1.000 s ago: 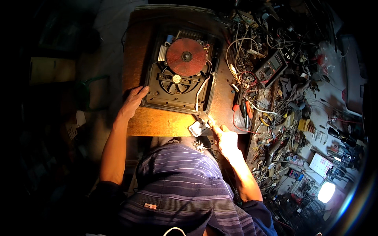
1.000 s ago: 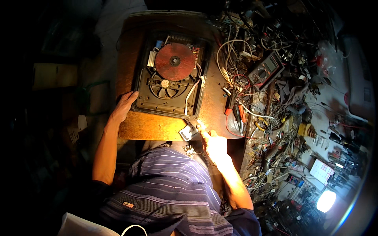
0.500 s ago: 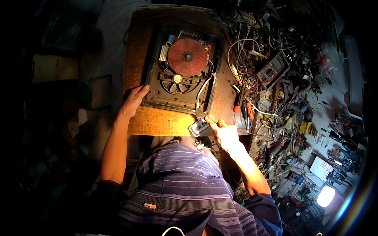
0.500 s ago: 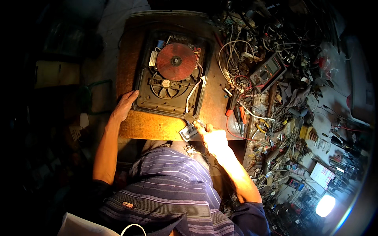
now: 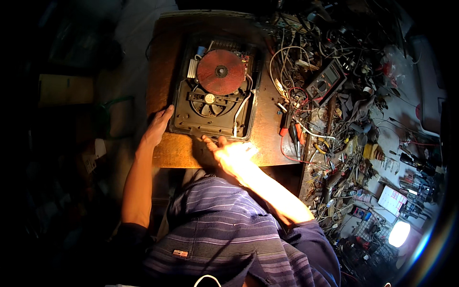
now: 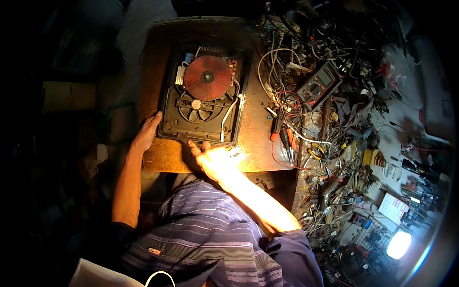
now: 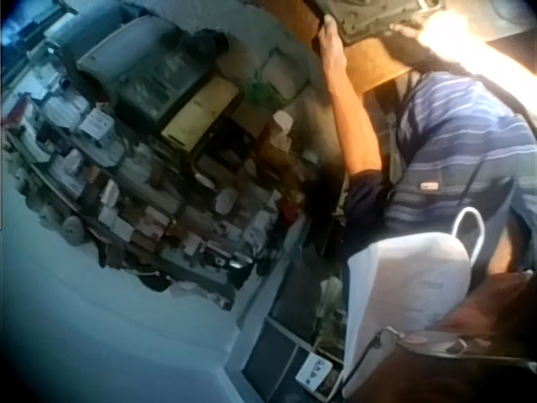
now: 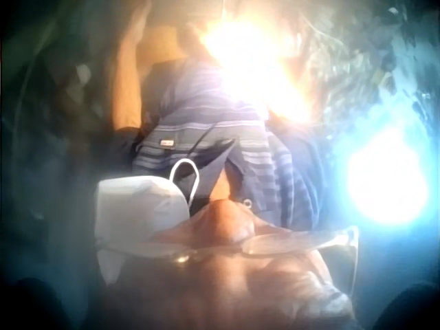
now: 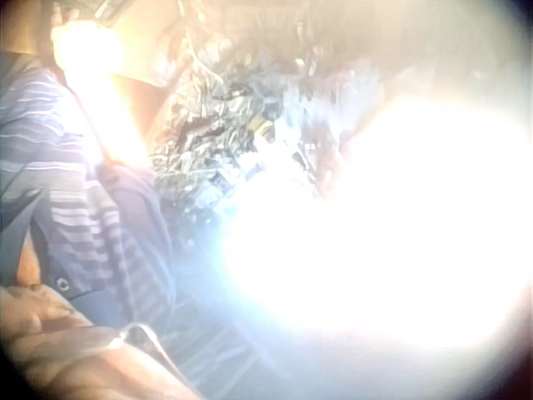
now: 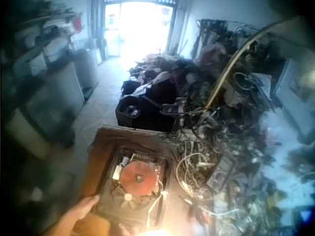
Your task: The person uses a screwdriver to remove screws from a disassembled electronic device, likely a fan motor housing, on a cluttered workbench. They manipulate the internal components and wires, then wipe the device with a cloth.
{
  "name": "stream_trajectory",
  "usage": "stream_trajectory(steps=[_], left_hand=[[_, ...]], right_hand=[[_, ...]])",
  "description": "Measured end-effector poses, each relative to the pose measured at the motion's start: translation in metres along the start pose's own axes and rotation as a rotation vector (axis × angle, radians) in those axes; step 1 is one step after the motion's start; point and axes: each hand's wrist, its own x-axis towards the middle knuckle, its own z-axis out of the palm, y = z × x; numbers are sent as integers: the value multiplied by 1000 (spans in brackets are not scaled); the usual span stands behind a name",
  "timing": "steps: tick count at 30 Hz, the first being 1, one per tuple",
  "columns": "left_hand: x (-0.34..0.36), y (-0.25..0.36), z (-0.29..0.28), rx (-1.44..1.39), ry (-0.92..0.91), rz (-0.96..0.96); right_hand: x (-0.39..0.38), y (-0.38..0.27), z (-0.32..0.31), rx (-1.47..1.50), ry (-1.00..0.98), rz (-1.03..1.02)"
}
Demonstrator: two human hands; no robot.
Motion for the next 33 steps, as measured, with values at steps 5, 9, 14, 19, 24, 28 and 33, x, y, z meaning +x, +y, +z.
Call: stream_trajectory(steps=[5, 9, 14, 19, 24, 28, 33], left_hand=[[11, -9, -5, -65, -124, 55], [-12, 16, 8, -52, -80, 127], [-12, 22, 9, -14, -130, 139], [-18, 26, 26, 105, -34, 205], [-13, 13, 29, 159, 28, 256], [-15, 14, 31, 155, 17, 296], [-17, 15, 33, 252, 59, 299]], right_hand=[[-34, -7, 3, 225, 125, 187], [-85, -2, 22, 594, 229, 525], [-105, -5, 33, 1003, 388, 875], [-101, -12, 35, 1009, 434, 923], [-96, -19, 31, 922, 457, 957], [-94, -30, 39, 923, 507, 898], [-83, -43, 34, 1033, 522, 1003]])
